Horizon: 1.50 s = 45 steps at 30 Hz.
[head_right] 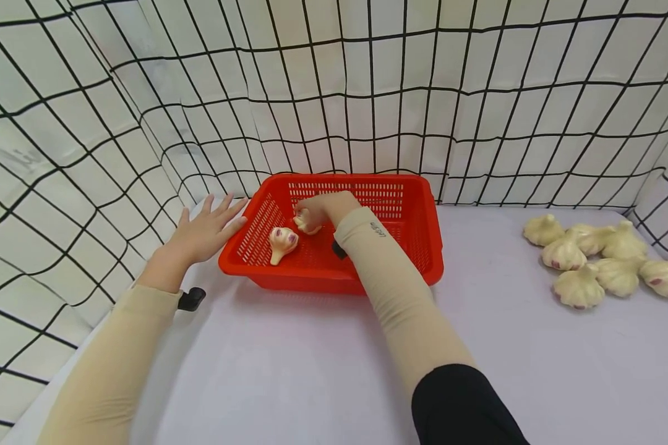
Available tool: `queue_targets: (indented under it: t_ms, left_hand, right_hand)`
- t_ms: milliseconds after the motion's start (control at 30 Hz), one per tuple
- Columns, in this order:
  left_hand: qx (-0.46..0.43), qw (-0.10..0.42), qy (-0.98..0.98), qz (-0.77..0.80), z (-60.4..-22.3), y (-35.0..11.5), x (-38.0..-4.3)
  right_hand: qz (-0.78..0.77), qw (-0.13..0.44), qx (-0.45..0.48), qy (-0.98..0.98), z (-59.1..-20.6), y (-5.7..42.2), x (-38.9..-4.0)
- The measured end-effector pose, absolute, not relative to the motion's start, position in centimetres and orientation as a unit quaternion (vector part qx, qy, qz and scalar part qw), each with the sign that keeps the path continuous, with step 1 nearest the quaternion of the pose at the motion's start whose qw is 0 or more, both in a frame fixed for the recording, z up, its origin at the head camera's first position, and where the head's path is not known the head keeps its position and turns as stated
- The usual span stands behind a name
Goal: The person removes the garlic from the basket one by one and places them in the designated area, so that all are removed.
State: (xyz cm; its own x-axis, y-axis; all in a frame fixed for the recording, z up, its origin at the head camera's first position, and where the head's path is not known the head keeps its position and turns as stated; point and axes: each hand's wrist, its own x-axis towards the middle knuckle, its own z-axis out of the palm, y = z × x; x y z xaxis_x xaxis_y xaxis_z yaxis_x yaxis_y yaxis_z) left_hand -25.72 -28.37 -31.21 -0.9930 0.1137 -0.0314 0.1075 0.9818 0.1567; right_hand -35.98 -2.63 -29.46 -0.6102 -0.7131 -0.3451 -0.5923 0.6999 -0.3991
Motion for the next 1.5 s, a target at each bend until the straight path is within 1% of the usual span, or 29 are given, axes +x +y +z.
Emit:
queue_targets:
  t_ms: [100, 433, 733, 1067, 1300, 1500]
  left_hand:
    - [0.057, 0.023, 0.995, 0.078, -31.2, -28.3, -25.8]
    - [0.055, 0.020, 0.995, 0.083, -31.3, -28.4, -25.8]
    - [0.055, 0.017, 0.995, 0.086, -31.2, -28.2, -25.8]
    - [0.051, 0.024, 0.995, 0.085, -31.3, -28.3, -25.8]
    - [0.048, 0.032, 0.995, 0.078, -31.2, -28.1, -25.8]
    - [0.052, 0.028, 0.996, 0.073, -31.2, -28.2, -25.9]
  right_hand:
    - [-0.111, 0.241, -0.367, 0.891, -29.5, -2.5, -35.9]
    - [-0.101, 0.204, -0.370, 0.901, -29.7, -2.3, -36.2]
    - [-0.085, 0.224, -0.353, 0.904, -29.1, -2.0, -35.7]
    - [-0.130, 0.214, -0.359, 0.899, -28.9, -1.3, -35.7]
    - [-0.158, 0.188, -0.384, 0.890, -28.2, -0.5, -35.4]
    - [-0.172, 0.165, -0.401, 0.885, -27.3, 0.1, -34.6]
